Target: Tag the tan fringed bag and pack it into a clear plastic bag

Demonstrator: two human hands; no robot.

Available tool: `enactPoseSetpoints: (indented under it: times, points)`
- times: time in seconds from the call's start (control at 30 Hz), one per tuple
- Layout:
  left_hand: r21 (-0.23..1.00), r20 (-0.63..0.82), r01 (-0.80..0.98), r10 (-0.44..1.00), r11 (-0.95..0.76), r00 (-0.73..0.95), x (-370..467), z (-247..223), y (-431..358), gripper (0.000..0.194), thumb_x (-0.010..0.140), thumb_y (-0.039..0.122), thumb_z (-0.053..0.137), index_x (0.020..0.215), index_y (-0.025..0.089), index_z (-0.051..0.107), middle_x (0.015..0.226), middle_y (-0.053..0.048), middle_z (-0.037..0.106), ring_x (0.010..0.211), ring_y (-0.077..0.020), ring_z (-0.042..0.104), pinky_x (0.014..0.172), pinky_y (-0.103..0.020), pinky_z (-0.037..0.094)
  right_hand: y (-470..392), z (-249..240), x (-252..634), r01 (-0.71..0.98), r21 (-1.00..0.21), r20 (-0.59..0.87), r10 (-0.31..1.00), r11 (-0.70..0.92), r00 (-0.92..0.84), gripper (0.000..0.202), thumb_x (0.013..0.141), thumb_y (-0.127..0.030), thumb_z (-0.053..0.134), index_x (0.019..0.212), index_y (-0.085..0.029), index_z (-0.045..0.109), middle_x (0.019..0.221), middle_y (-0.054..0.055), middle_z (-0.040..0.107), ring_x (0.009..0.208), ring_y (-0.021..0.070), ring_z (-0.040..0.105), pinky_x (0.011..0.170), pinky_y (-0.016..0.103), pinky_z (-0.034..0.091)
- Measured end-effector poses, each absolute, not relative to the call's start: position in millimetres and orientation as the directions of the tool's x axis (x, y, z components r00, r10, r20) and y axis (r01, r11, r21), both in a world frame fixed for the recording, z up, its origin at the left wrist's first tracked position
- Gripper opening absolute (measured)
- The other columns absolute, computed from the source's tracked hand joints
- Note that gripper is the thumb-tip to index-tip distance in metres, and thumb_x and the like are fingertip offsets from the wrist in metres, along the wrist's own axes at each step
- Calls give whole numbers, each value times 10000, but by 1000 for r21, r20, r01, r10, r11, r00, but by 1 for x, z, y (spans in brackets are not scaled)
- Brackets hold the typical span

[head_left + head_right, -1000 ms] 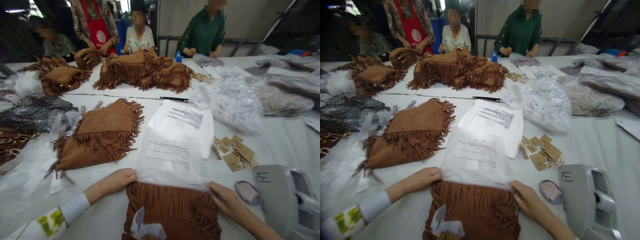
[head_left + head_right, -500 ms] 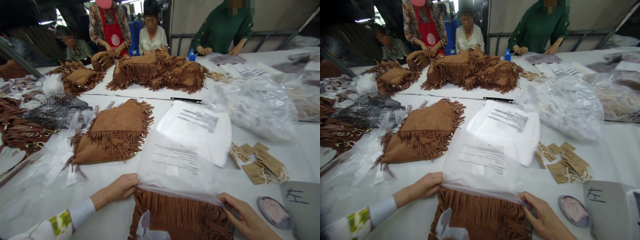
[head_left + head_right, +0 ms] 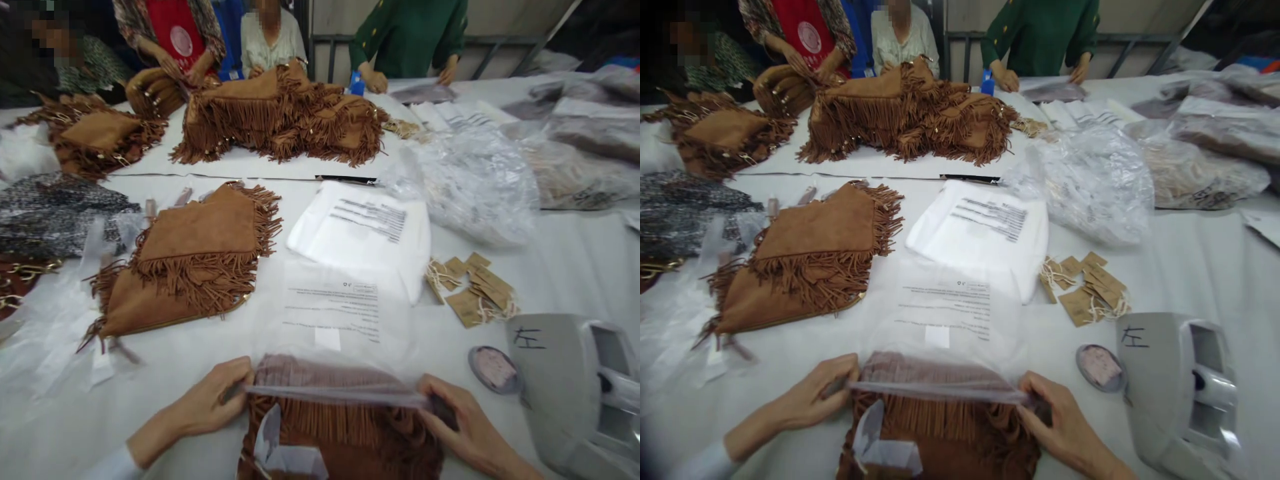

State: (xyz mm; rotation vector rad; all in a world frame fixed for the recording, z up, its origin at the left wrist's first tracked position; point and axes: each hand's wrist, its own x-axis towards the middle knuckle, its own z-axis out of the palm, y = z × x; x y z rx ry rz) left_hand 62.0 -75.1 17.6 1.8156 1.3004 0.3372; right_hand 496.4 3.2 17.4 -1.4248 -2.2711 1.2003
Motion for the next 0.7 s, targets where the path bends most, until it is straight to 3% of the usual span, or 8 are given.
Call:
enactPoseSetpoints:
  times: [0.13, 0.33, 0.5, 0.7]
  points:
    - [703, -312, 699, 826, -133, 470, 57, 21, -76, 71, 899, 243, 487, 850, 214, 446, 867, -4, 548, 801, -155, 505, 724, -268, 401, 4, 20, 499, 652, -722, -246, 794, 232, -556, 197, 821, -382, 551, 744, -205, 513, 682, -6, 587, 627, 146, 537, 568, 245, 422]
    - [577, -78, 756, 900, -310, 428, 64, -16, -96, 153, 946, 221, 408, 801, 212, 455, 785, -12, 548, 736, -160, 507, 691, -272, 400, 1, 0, 500, 630, -734, -183, 819, 254, -544, 112, 827, -295, 485, 753, -212, 475, 673, -16, 556, 604, 134, 515, 560, 243, 405]
    - [658, -14, 658, 868, -366, 497, 69, -14, -120, 187, 953, 250, 407, 770, 218, 431, 697, 17, 521, 629, -128, 504, 599, -224, 394, -20, 8, 507, 660, -725, -229, 835, 197, -501, 210, 861, -339, 471, 695, -219, 423, 612, -38, 504, 555, 116, 471, 524, 228, 362]
    - [704, -1, 626, 880, -336, 474, 65, 0, -128, 168, 942, 232, 431, 776, 224, 450, 707, 13, 550, 639, -122, 537, 617, -198, 435, -41, 27, 517, 653, -722, -279, 769, 226, -575, 202, 828, -395, 549, 809, -211, 467, 741, -5, 553, 659, 140, 508, 601, 250, 402]
